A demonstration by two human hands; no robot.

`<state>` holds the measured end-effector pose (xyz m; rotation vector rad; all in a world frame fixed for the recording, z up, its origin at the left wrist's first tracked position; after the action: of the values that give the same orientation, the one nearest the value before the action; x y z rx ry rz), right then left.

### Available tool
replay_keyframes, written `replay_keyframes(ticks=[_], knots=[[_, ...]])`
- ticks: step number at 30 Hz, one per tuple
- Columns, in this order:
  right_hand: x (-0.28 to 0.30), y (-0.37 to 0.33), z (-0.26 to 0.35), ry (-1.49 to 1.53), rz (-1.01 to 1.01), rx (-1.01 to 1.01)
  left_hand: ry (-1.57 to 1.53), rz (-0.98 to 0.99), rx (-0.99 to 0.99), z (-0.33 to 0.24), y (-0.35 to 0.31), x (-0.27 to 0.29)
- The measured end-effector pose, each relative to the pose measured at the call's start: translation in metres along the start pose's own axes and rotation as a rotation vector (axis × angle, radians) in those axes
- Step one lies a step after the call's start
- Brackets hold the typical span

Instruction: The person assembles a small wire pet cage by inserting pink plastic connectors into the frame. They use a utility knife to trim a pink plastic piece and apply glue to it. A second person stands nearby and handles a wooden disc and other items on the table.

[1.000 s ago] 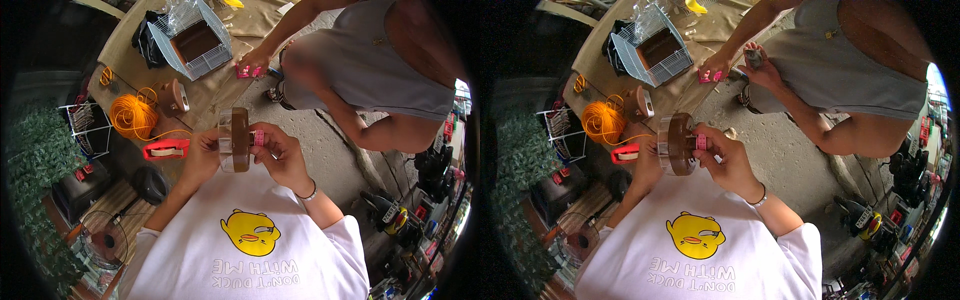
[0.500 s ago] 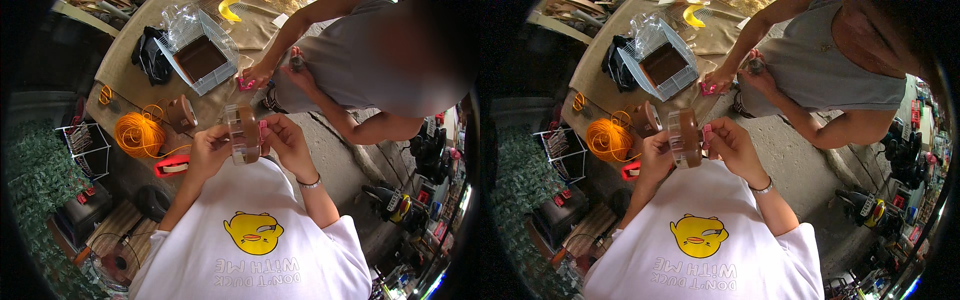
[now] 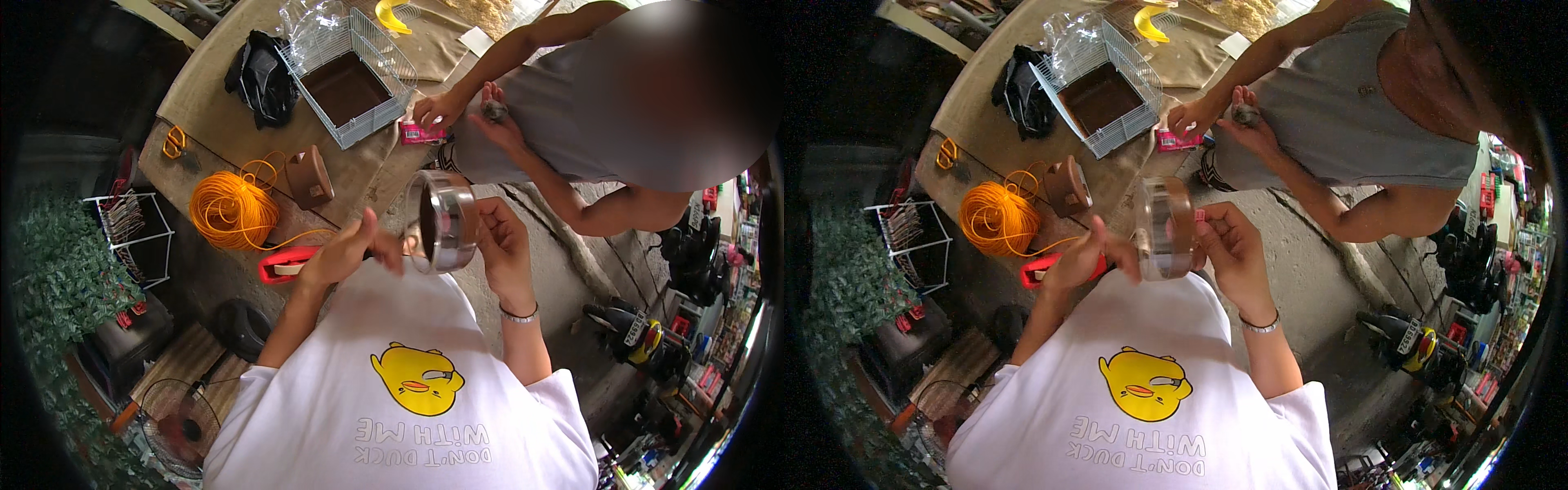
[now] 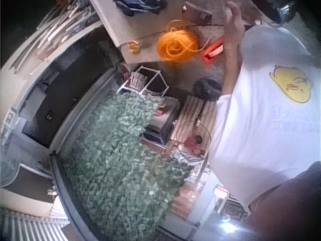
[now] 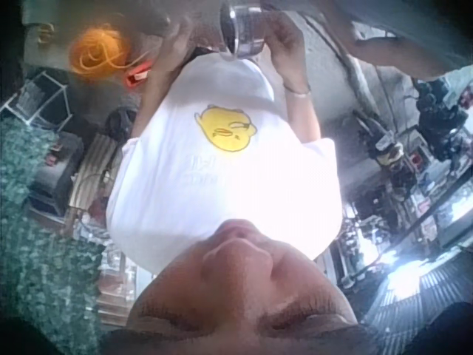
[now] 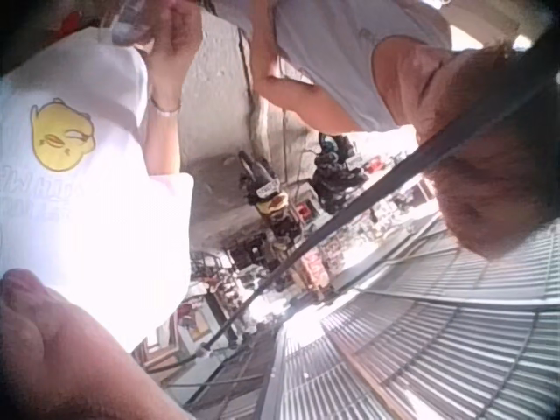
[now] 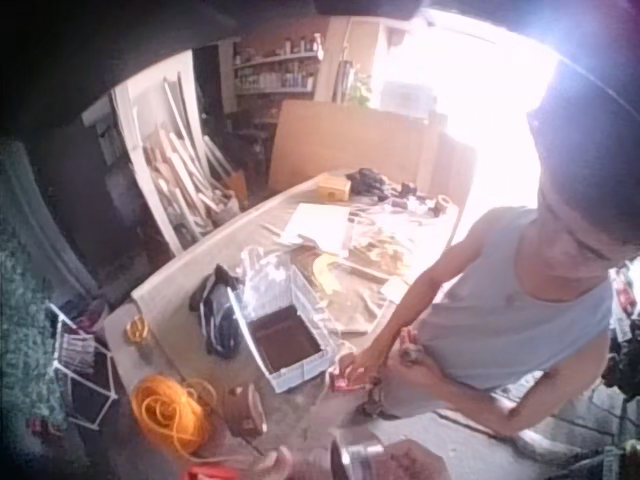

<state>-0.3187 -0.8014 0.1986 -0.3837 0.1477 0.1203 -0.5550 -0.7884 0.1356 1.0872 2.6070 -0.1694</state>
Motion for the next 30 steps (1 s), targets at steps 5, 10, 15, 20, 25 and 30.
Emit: replay_keyframes(ticks=[5,10,15,20,25,30], knots=[[-0.005,-0.006,-0.001,-0.007,-0.042,-0.058,0.296,-0.244,0.122,0.002,-0.016,0.026],[-0.01,-0.012,-0.003,0.003,-0.057,-0.072,0.102,-0.432,-0.171,-0.03,0.027,0.001],[-0.012,-0.019,-0.003,-0.021,-0.086,-0.038,-0.231,-0.058,-0.069,0.001,0.014,0.006],[-0.008,-0.035,-0.007,0.001,-0.134,-0.12,-0.116,-0.008,0.157,0.03,-0.019,0.03],[-0.005,-0.053,-0.011,0.046,-0.21,-0.149,0.033,-0.236,0.064,0.02,0.012,0.018],[0.022,-0.078,-0.024,0.103,-0.266,-0.144,-0.063,-0.077,-0.01,0.016,0.052,-0.023]])
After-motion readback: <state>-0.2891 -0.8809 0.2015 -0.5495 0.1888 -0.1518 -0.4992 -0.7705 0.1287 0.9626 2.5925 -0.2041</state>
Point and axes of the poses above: each hand's wrist, its own y-axis towards the middle knuckle, its own x-axis out of the back of the hand, z = x × y, the point moved 3 cm from there along y, towards the middle knuckle, and after that the axes turned 13 degrees about -x, right-handed, at the moved point
